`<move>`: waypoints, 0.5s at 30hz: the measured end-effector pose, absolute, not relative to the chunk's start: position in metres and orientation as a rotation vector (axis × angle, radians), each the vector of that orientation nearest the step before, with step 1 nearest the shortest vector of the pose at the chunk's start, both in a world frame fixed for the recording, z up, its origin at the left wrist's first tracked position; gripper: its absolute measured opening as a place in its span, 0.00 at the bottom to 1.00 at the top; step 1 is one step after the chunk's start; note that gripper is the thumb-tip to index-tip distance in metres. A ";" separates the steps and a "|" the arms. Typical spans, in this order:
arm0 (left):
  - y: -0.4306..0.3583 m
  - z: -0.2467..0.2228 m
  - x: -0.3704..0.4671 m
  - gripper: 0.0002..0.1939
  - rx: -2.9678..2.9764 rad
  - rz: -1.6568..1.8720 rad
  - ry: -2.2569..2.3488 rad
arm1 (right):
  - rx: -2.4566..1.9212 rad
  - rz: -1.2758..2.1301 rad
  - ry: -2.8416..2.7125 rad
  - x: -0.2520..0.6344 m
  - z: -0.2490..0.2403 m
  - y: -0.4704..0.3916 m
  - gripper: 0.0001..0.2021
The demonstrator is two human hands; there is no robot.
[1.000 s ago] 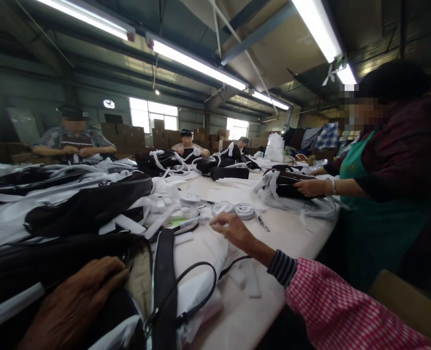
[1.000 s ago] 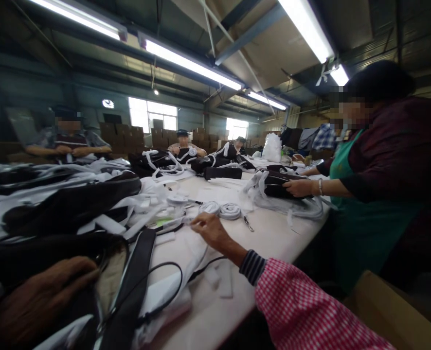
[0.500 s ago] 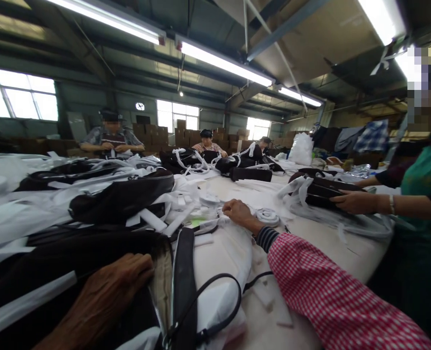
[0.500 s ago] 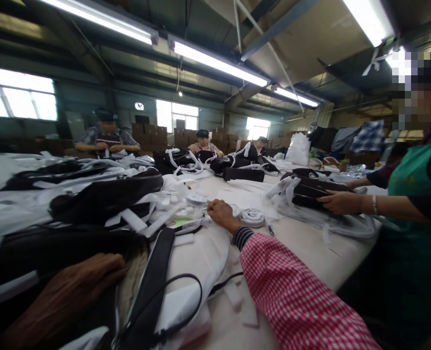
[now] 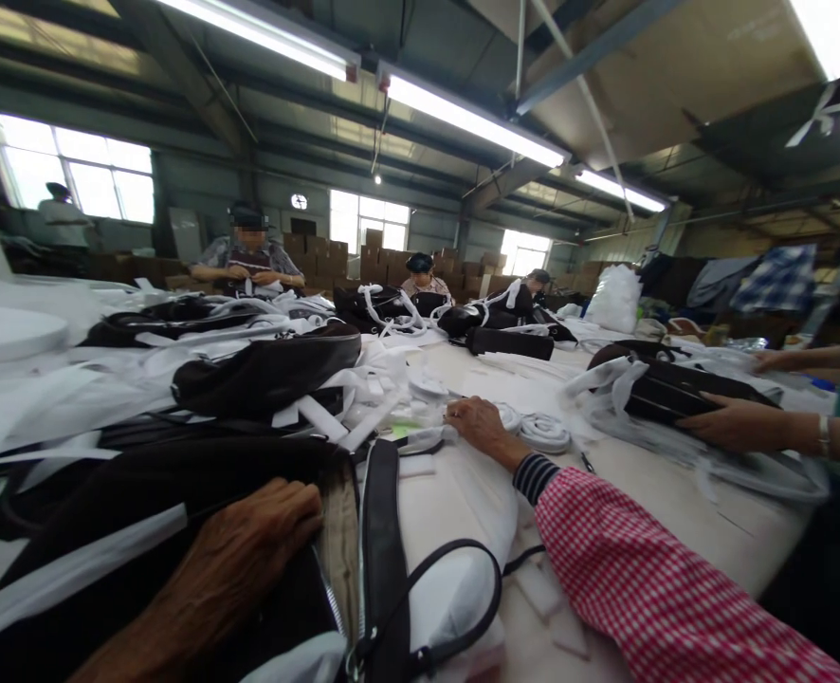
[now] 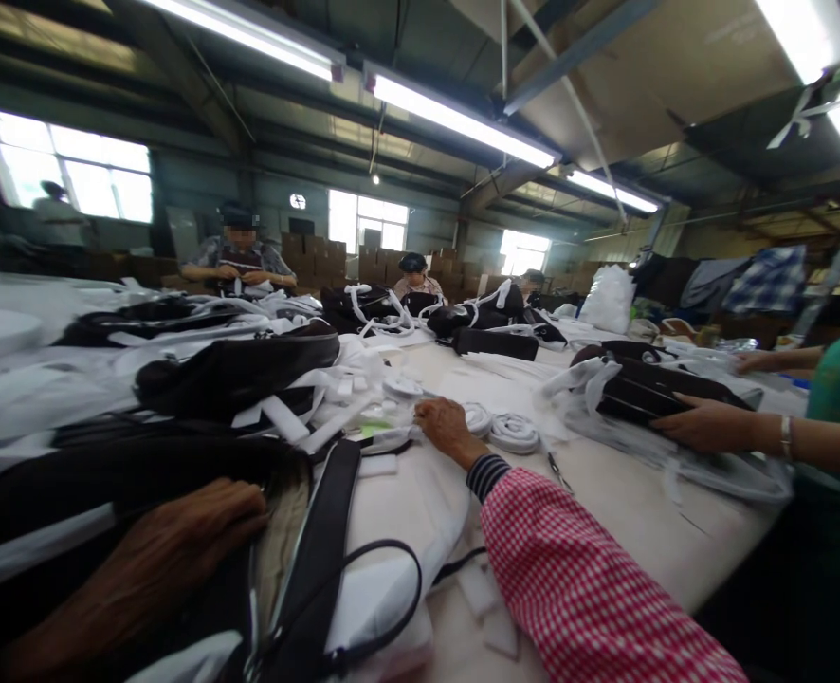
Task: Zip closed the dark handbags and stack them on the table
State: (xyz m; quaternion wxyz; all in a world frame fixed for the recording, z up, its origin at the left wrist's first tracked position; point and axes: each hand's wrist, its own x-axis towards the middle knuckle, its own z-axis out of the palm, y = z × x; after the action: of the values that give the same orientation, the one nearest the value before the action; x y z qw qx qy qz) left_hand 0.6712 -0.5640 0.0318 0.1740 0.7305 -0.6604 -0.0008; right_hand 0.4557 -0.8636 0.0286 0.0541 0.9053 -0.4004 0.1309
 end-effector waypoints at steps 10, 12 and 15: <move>-0.563 0.028 0.672 0.16 2.032 0.100 -1.871 | 2.577 0.339 -1.423 0.384 0.058 -0.852 0.12; -0.564 0.028 0.671 0.16 2.027 0.117 -1.866 | 2.582 0.303 -1.440 0.374 0.064 -0.853 0.11; -0.564 0.030 0.669 0.16 2.046 0.086 -1.868 | 2.617 0.319 -1.377 0.380 0.067 -0.853 0.14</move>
State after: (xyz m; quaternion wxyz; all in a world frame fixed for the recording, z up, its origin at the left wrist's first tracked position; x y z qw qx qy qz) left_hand 0.6695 -0.5644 0.0303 0.1837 0.7255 -0.6625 0.0306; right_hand 0.3798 -0.8531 0.0672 0.0836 0.8767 -0.4614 0.1070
